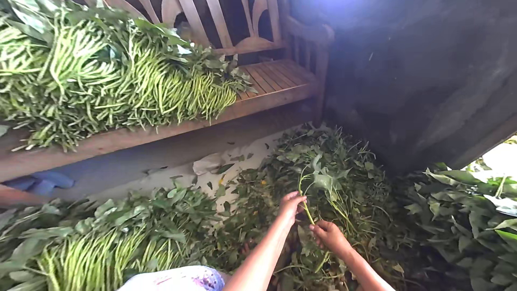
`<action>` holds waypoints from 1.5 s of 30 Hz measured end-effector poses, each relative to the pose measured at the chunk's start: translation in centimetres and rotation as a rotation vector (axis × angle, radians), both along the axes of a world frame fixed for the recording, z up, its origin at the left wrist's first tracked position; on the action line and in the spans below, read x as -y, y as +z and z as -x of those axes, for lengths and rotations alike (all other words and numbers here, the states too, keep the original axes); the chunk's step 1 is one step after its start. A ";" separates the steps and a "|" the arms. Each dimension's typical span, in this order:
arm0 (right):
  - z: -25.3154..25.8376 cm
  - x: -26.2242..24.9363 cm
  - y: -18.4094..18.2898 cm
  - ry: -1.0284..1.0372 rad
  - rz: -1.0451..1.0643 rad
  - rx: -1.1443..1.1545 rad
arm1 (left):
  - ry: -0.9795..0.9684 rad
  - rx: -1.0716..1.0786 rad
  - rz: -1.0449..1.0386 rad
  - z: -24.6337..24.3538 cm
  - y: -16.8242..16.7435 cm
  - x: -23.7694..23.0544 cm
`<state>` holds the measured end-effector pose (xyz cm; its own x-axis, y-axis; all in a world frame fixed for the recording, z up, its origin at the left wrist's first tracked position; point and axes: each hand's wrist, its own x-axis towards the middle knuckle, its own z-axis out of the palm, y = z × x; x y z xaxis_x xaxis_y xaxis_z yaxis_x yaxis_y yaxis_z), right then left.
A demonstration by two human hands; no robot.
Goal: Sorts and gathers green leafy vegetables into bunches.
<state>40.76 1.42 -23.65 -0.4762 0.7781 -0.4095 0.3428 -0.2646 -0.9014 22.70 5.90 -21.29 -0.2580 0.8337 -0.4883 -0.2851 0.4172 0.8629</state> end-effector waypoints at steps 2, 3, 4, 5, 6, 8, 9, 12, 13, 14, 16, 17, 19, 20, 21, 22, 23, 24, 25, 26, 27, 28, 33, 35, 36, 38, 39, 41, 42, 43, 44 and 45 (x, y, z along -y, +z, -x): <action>0.1 0.6 0.5 0.062 -0.069 0.088 | 0.032 -0.038 -0.003 0.7 0.3 -0.1; 0.0 0.8 0.5 0.117 -0.143 0.142 | 0.031 -0.051 -0.003 1.0 0.4 -0.1; -0.2 1.0 0.6 0.193 -0.231 0.210 | 0.029 -0.064 -0.005 1.1 0.6 0.0; -0.3 1.2 0.8 0.269 -0.306 0.280 | 0.020 -0.085 -0.011 1.2 0.8 0.1; -0.4 1.3 0.9 0.334 -0.361 0.348 | -0.001 -0.116 -0.023 1.1 1.2 0.3; -0.6 1.5 1.2 0.436 -0.393 0.467 | -0.060 -0.195 -0.056 0.5 2.0 0.6; -0.6 1.8 1.0 0.464 -0.390 0.508 | -0.072 -0.238 -0.068 0.2 2.2 0.7; -0.3 2.4 1.0 0.482 -0.410 0.565 | -0.055 -0.290 -0.096 0.2 2.4 0.7; -0.1 2.5 1.2 0.496 -0.406 0.594 | -0.046 -0.284 -0.100 0.5 2.6 0.6; 0.1 2.7 1.3 0.506 -0.393 0.624 | -0.039 -0.280 -0.111 0.8 2.6 0.6; 0.2 2.7 1.3 0.487 -0.378 0.651 | -0.044 -0.284 -0.126 1.0 2.9 0.5; 0.2 2.7 1.4 0.464 -0.380 0.653 | -0.034 -0.272 -0.125 1.2 3.0 0.5; 0.1 2.9 1.8 0.347 -0.460 0.580 | 0.050 -0.186 -0.095 2.0 2.9 0.4; -0.1 3.0 2.0 0.250 -0.524 0.510 | 0.126 -0.113 -0.066 2.7 2.5 0.2; -0.2 2.9 2.2 0.130 -0.587 0.424 | 0.212 -0.036 -0.035 3.7 1.7 0.0; -0.3 2.7 2.4 0.006 -0.635 0.331 | 0.308 0.043 -0.002 4.8 0.8 -0.2; -0.5 2.4 2.7 -0.094 -0.645 0.244 | 0.394 0.101 0.030 6.1 -0.1 -0.2; -0.9 2.2 3.0 -0.139 -0.594 0.161 | 0.473 0.143 0.056 7.4 -1.0 -0.2; -1.5 1.9 3.4 -0.096 -0.464 0.096 | 0.532 0.180 0.076 8.5 -1.7 -0.1; -2.4 1.5 3.5 0.026 -0.271 0.046 | 0.573 0.219 0.088 9.2 -2.1 -0.1; -3.2 1.1 3.1 0.183 -0.074 0.020 | 0.596 0.274 0.091 9.6 -2.3 0.0; -3.7 0.7 2.3 0.318 0.092 0.058 | 0.599 0.326 0.086 9.8 -2.4 0.1; -7.2 -3.9 -1.7 -0.077 -0.060 0.601 | 0.509 0.395 -0.021 9.4 -2.3 0.4; -7.9 -5.2 -2.8 -0.150 -0.144 0.820 | 0.462 0.443 -0.063 9.2 -1.8 0.4; -7.8 -5.4 -3.5 -0.143 -0.154 0.898 | 0.455 0.473 -0.081 9.0 -1.5 0.3; -7.4 -5.2 -4.7 -0.129 -0.210 0.969 | 0.450 0.521 -0.102 8.5 -1.2 0.1; -7.4 -5.2 -4.6 -0.132 -0.254 0.960 | 0.436 0.545 -0.116 8.3 -1.1 0.1; -7.9 -5.5 -2.7 -0.229 -0.372 0.819 | 0.428 0.581 -0.139 8.1 -0.9 0.0; -8.3 -5.8 -1.2 -0.328 -0.430 0.693 | 0.434 0.596 -0.148 8.1 -0.8 -0.1; -8.6 -6.1 0.4 -0.442 -0.457 0.541 | 0.432 0.615 -0.161 8.1 -0.6 -0.1; -9.0 -6.4 1.8 -0.542 -0.426 0.358 | 0.426 0.640 -0.167 8.0 -0.5 -0.2; -9.3 -6.5 2.8 -0.599 -0.340 0.150 | 0.426 0.664 -0.158 7.9 -0.4 -0.3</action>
<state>50.09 7.90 -20.85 0.1172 0.9852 -0.1250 0.3534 -0.1590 -0.9219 14.84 6.20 -21.68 -0.2666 0.8012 -0.5358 -0.8668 0.0437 0.4967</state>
